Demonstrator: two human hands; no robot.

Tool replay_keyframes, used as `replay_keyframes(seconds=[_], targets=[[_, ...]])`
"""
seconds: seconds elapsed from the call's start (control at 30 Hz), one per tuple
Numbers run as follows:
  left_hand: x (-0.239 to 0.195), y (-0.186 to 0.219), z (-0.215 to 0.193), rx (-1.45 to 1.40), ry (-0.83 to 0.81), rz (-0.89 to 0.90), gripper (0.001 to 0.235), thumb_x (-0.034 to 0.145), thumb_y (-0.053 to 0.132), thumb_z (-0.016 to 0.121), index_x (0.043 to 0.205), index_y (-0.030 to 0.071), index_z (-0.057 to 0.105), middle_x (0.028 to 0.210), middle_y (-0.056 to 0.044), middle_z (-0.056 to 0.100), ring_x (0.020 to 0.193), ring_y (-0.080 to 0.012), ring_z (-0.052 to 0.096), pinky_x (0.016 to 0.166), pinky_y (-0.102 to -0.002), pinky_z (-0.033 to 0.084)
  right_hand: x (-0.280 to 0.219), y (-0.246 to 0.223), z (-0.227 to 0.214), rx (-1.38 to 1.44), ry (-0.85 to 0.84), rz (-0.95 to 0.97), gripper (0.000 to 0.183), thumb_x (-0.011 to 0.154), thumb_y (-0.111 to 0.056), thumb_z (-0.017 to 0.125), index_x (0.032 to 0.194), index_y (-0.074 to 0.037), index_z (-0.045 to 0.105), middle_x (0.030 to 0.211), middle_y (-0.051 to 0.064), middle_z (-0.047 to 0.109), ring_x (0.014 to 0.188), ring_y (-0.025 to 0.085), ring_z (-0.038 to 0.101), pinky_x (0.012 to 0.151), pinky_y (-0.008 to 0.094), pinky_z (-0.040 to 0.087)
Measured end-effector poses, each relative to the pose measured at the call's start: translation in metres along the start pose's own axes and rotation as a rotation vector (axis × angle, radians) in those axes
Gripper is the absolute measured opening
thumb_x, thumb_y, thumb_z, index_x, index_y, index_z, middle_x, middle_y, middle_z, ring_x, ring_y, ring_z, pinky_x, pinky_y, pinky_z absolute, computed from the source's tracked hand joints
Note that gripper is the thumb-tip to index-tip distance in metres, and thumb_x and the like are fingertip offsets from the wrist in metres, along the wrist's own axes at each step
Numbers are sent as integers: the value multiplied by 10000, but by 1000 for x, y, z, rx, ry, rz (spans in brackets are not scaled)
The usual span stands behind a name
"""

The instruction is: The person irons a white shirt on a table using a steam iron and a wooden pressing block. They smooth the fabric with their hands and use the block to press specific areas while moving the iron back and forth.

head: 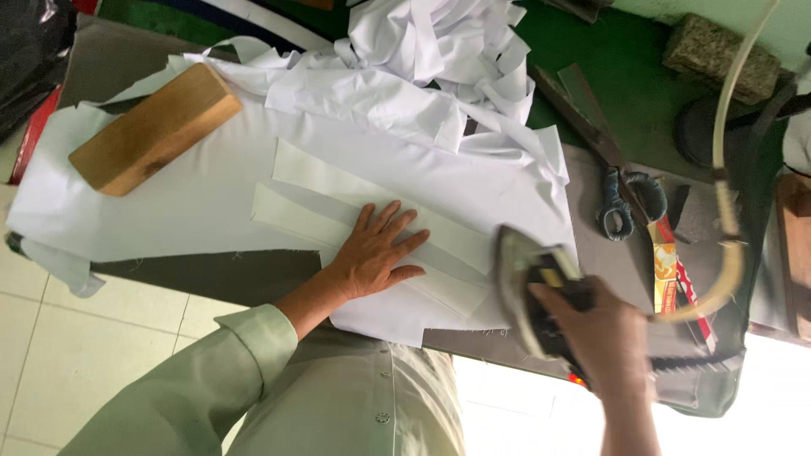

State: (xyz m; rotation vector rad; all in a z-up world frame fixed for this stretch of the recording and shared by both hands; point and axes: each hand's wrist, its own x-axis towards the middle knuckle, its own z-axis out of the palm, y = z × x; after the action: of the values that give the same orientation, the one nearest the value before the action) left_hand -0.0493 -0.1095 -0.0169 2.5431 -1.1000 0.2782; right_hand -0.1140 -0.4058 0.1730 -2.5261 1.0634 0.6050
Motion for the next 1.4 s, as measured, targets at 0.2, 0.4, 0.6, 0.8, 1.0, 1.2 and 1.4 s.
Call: replay_keyframes(seconds=[0.2,0.4,0.6,0.8,1.0,1.2,1.4], targets=[[-3,-4,1,-47,21,-6,620,950,670,574,1359,209,642,1483,-153,504,1387,-433,453,1071,-661,373,4,-23,45,-146,-29,-226,510,790,-643,734,866,-151,619,771,123,746,838,401,688,736,475,519],[-1,1,-1,-108,-45,-11,657,938,671,586,1389,193,593,1538,-188,446,1441,-443,383,1103,-667,352,9,-19,39,-217,-28,-192,502,829,-655,681,992,-181,653,834,162,770,866,436,721,743,522,549],[9,14,4,-64,-229,85,748,965,735,412,1541,258,444,1695,-98,229,1564,-357,193,1191,-656,234,-1,-9,2,2,5,54,533,816,-564,731,1016,-71,718,951,210,774,996,423,683,841,496,509],[9,15,9,-56,-268,63,776,966,751,339,1562,258,413,1689,-79,261,1569,-360,166,1214,-657,167,0,4,9,42,35,2,479,805,-549,759,978,-103,740,852,134,785,885,337,730,774,429,525],[10,14,8,-35,-321,72,783,972,753,305,1589,273,348,1702,-79,211,1575,-365,112,1212,-650,141,0,-12,30,-55,-22,-72,508,801,-604,721,1030,-151,716,882,126,787,920,379,717,798,475,530],[10,2,-4,-89,-373,-16,894,969,798,308,1625,193,265,1703,-136,185,1568,-352,186,1217,-646,185,3,-32,49,-128,10,-175,534,806,-637,770,1093,-186,772,834,153,784,838,358,779,746,470,607],[5,-14,-14,-141,-285,-45,882,923,650,613,1580,122,355,1667,-179,258,1529,-415,251,1115,-737,310,11,-54,54,-242,-27,-309,519,797,-568,757,1072,-129,730,890,202,767,925,406,757,801,525,595]])
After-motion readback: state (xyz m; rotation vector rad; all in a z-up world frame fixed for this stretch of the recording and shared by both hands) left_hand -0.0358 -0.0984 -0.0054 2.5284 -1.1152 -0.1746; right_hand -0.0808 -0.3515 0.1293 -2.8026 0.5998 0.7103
